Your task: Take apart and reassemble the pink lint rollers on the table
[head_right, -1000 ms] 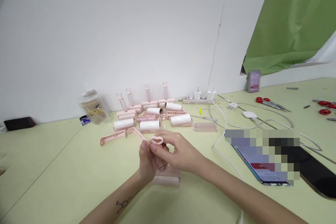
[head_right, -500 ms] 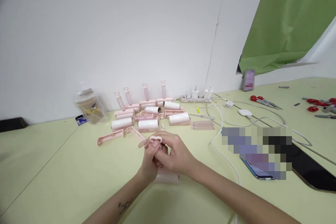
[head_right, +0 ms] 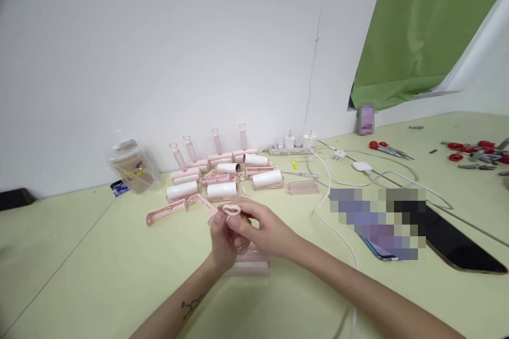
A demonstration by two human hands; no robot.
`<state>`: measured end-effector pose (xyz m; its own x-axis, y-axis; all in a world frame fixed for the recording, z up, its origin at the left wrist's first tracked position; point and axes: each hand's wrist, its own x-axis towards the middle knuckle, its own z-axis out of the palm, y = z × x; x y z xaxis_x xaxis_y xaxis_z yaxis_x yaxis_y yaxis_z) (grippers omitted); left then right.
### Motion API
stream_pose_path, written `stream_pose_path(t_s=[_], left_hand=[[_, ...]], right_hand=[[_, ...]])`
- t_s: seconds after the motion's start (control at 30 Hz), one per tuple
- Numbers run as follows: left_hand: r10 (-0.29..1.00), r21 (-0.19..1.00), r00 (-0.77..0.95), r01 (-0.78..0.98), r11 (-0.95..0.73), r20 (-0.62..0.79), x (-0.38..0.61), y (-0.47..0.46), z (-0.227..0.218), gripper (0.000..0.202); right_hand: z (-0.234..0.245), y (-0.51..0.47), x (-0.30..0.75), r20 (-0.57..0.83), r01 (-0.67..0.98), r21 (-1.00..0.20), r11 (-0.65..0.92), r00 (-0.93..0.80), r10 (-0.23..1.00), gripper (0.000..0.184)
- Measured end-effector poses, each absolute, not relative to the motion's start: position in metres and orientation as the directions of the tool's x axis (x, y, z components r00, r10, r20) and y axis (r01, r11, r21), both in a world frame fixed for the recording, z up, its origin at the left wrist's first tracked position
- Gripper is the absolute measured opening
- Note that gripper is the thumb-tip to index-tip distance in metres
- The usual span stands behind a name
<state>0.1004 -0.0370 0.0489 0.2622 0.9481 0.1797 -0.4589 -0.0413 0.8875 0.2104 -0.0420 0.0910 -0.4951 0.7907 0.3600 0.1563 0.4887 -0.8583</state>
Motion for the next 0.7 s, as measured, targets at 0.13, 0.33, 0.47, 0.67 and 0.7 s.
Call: stream_pose_path(t_s=[0.13,0.33,0.47,0.67,0.7], left_hand=[[0.948,0.878,0.26,-0.478,-0.04,0.185,0.101,-0.037,0.05,0.064],[0.941,0.88,0.299,-0.475,0.002,0.159,0.098,-0.036,0.048,0.063],[0.884,0.93,0.419,-0.365,-0.044,0.206,0.088,-0.033,0.052,0.069],[0.902,0.953,0.312,-0.054,-0.297,0.298,0.052,-0.029,0.06,0.053],[0.928,0.952,0.225,0.007,-0.307,0.298,0.043,-0.029,0.057,0.052]], right_hand=[[0.09,-0.04,0.214,0.346,0.182,-0.857,0.482,-0.49,0.8,0.03],[0.091,-0.044,0.212,0.33,0.178,-0.859,0.479,-0.522,0.786,0.027],[0.071,-0.051,0.215,0.08,0.411,-0.843,0.346,-0.54,0.838,0.086],[0.037,-0.05,0.218,0.046,0.721,-0.53,0.447,-0.502,0.864,0.043],[0.039,-0.05,0.221,0.034,0.727,-0.522,0.447,-0.506,0.862,0.036]])
